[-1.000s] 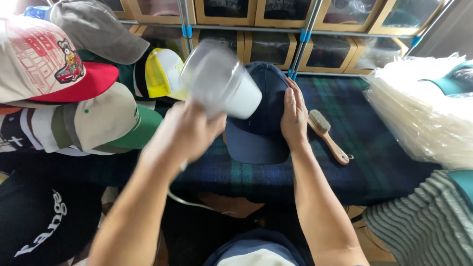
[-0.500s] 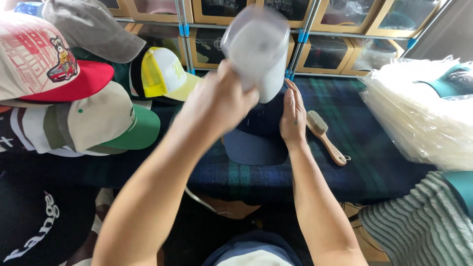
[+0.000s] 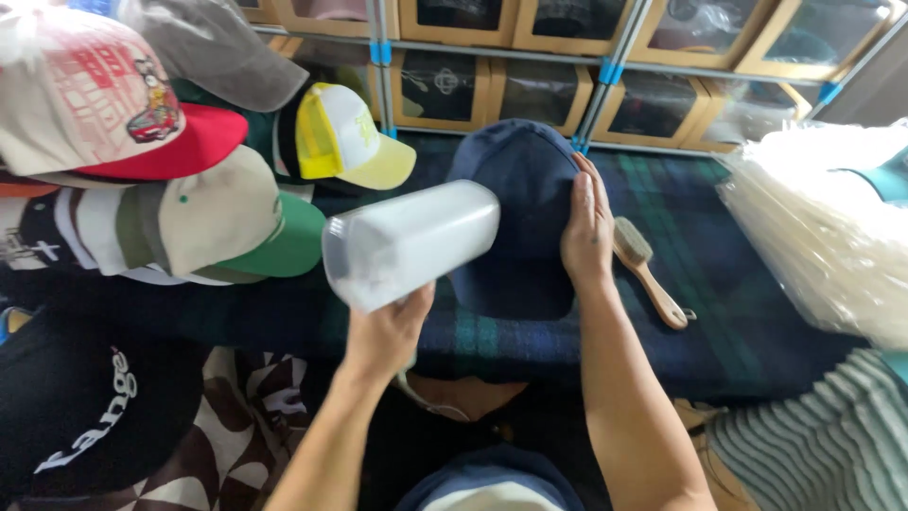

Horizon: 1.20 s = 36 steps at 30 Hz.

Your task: A person is cleaning and steaming a blue baseball cap using a wooden brush and a handheld steamer.

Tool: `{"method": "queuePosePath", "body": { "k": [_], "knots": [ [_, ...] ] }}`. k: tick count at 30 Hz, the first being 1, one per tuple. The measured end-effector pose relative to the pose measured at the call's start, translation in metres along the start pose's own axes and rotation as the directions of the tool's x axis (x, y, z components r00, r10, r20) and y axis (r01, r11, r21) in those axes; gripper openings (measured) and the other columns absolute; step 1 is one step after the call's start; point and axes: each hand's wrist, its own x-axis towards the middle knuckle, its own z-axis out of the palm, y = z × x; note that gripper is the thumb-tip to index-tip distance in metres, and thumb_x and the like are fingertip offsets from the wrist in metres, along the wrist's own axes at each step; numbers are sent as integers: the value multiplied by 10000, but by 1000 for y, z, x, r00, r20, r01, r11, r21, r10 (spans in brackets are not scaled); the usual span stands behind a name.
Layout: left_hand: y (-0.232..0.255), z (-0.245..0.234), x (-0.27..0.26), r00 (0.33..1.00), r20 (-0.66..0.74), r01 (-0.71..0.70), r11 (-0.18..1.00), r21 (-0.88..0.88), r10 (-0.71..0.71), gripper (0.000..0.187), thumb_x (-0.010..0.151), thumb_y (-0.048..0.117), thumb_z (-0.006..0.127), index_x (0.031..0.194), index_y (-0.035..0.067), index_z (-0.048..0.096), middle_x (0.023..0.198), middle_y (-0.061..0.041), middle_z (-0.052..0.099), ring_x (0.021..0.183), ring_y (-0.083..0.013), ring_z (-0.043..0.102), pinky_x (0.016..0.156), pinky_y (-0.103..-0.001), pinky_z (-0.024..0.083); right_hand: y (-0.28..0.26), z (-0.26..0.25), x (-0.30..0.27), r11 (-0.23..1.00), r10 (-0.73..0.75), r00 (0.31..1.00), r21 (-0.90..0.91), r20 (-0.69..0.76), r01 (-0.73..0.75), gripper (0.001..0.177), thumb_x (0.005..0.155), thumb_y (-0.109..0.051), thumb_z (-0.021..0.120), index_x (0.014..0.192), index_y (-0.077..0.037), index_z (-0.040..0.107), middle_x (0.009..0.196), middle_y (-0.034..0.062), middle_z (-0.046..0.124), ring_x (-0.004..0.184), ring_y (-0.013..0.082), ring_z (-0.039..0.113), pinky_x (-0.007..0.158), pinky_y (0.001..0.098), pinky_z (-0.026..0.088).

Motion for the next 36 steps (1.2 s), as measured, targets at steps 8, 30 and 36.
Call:
{"method": "queuePosePath", "body": {
  "k": [8,30,36],
  "knots": [
    [-48,-28,74,703,101,703,667,-247,-704,300,839,272,693,830,-18,618,564,-191,641,412,-292,654,365,-441,559,8,-1,-2,1000,-6,999,-29,47,7,420,1152,-326,385,1416,-81,601,1439,224,575,1407,382,472,1208,516,306],
    [-133,-39,96,492,369,869,420,-261,-789,414,751,325,748,919,-21,598,602,-219,593,414,-340,623,382,-516,564,-2,3,-4,999,-41,998,-34,46,43,435,1162,-297,353,1427,-36,578,1448,241,555,1420,378,455,1217,510,279],
    [-57,-56,90,828,331,545,786,-292,-452,271,868,232,701,715,24,617,430,-183,586,295,-261,588,317,-384,527,-7,0,0,994,-34,996,-103,84,42,450,1170,-287,325,1440,-20,566,1455,258,546,1408,400,464,1204,497,311]
  ]
}}
